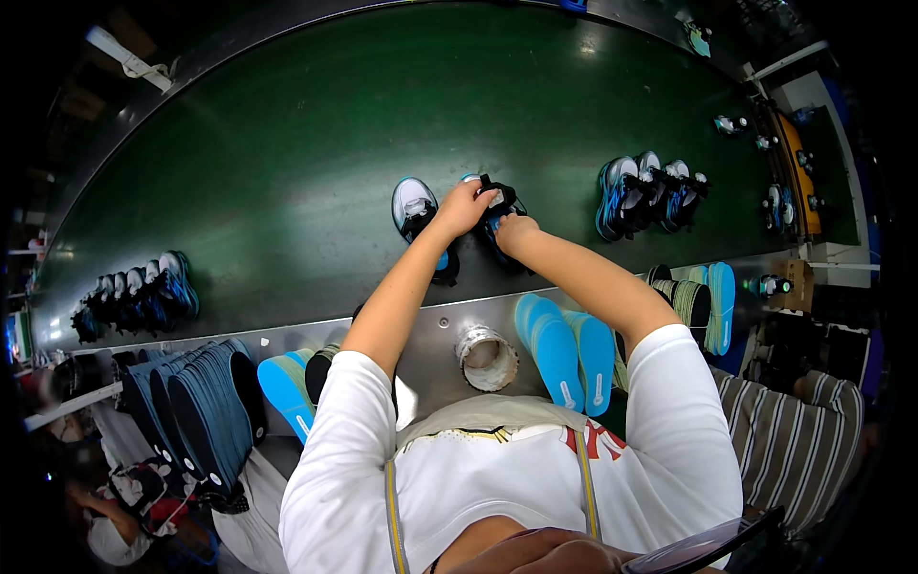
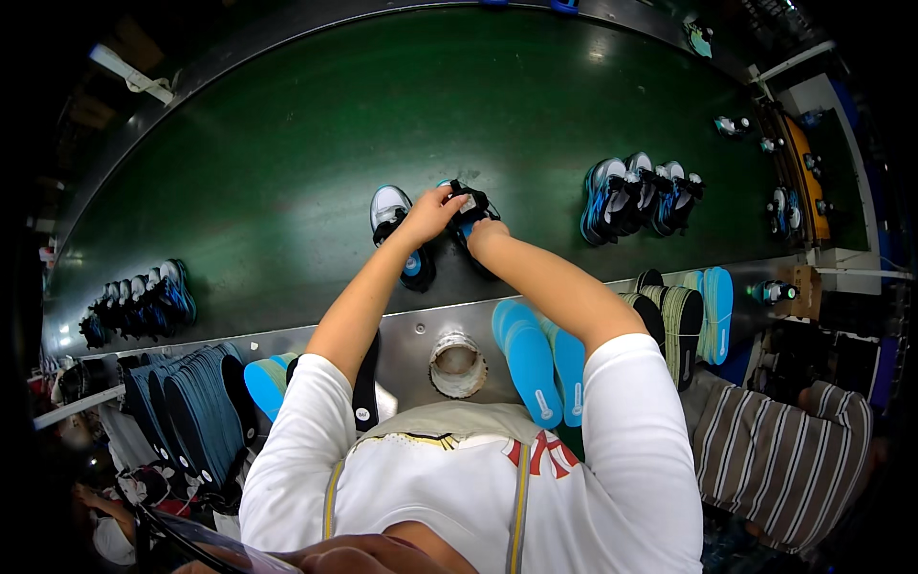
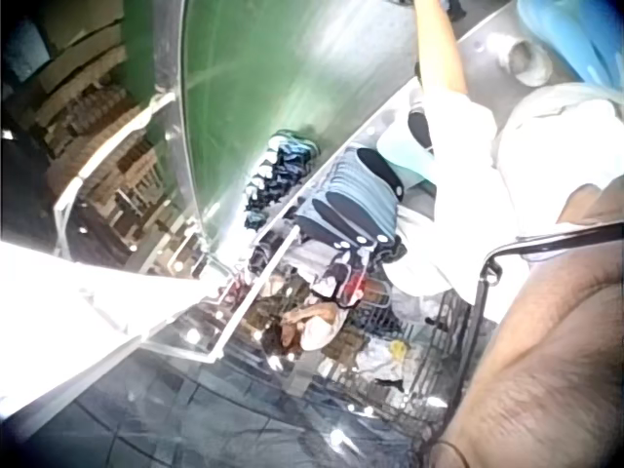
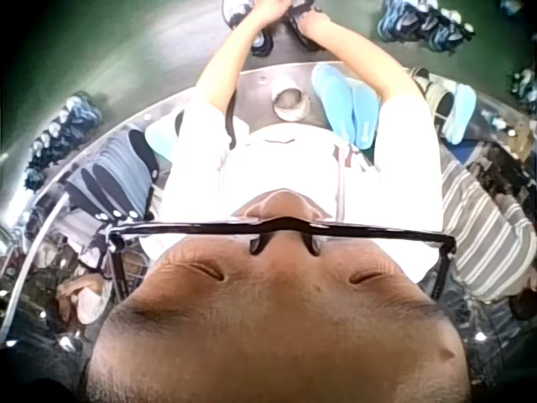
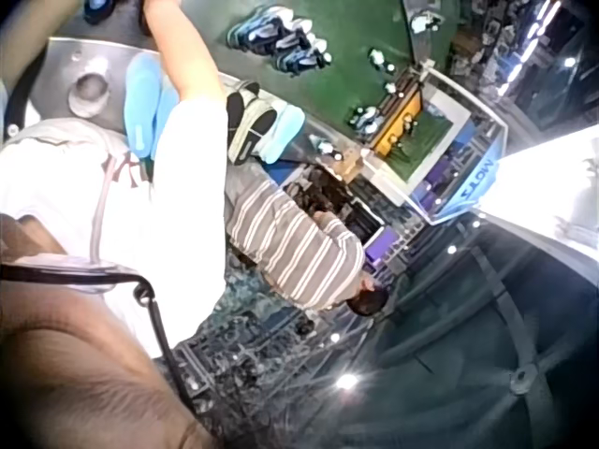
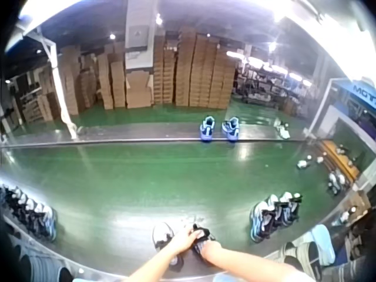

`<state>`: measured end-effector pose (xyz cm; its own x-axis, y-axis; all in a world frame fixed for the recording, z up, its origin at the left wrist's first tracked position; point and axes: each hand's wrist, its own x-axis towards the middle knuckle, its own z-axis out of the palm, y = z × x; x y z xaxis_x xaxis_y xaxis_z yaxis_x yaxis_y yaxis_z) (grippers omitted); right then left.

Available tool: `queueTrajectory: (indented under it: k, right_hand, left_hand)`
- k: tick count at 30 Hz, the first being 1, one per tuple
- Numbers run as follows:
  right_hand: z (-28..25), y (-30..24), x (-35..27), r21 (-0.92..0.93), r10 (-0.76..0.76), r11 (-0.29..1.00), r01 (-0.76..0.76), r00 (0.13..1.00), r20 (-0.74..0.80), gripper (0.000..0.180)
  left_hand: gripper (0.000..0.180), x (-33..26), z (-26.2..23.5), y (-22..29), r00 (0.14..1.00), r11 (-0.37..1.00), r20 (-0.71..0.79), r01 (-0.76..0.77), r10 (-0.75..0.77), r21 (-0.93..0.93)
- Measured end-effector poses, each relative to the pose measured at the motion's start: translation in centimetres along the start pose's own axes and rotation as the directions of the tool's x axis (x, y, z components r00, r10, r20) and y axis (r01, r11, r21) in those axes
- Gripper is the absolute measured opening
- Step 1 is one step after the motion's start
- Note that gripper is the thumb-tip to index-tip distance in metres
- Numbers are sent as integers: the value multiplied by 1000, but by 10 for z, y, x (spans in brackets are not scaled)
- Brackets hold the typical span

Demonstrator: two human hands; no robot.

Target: The person places insoles into shoes and organizes stacks of insoles at a factory workstation along a conveyor belt.

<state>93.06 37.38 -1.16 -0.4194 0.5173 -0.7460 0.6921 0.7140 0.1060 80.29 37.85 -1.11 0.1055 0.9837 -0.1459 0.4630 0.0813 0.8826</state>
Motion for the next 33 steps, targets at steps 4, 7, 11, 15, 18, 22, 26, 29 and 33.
queueTrajectory:
  k: [4,7,11,15,18,22,26,29,33]
  right_hand:
    - [-1,2,10,-32,-45,998,48,996,78,28]
    - [-6,4,0,-215,-212,957,196,976,-54,27]
    - [-18,2,-16,-366,-263,899,239,965,-16,26]
    - [-25,3,-49,32,-193,981,193,981,-9,38]
    - [-23,0,-61,405,-98,913,47,990,105,51]
    - [-6,-7,-63,479,-1,877,44,996,-89,47]
    - [32,-33,-84,506,182,840,198,774,-606,49]
    - [44,-50,-132,506,269,809,301,576,-772,45]
    - [78,-66,-200,548,356,807,218,561,-747,41]
  left_hand:
    - [32,-8,4,15,948,988,-282,-126,147,94]
    - [29,-10,4,14,954,939,-161,-202,253,279]
    - [27,-8,11,11,919,762,-4,-326,395,560]
    - [29,-9,6,8,927,652,101,-329,362,683]
    - [30,-8,8,16,949,602,126,-282,288,747]
    - [18,-6,8,17,921,351,223,-334,321,874]
    - [26,-15,15,14,948,201,184,-239,258,950]
    - [27,-14,14,12,950,153,250,-279,189,948]
    - [26,-18,5,15,947,145,300,-315,115,938]
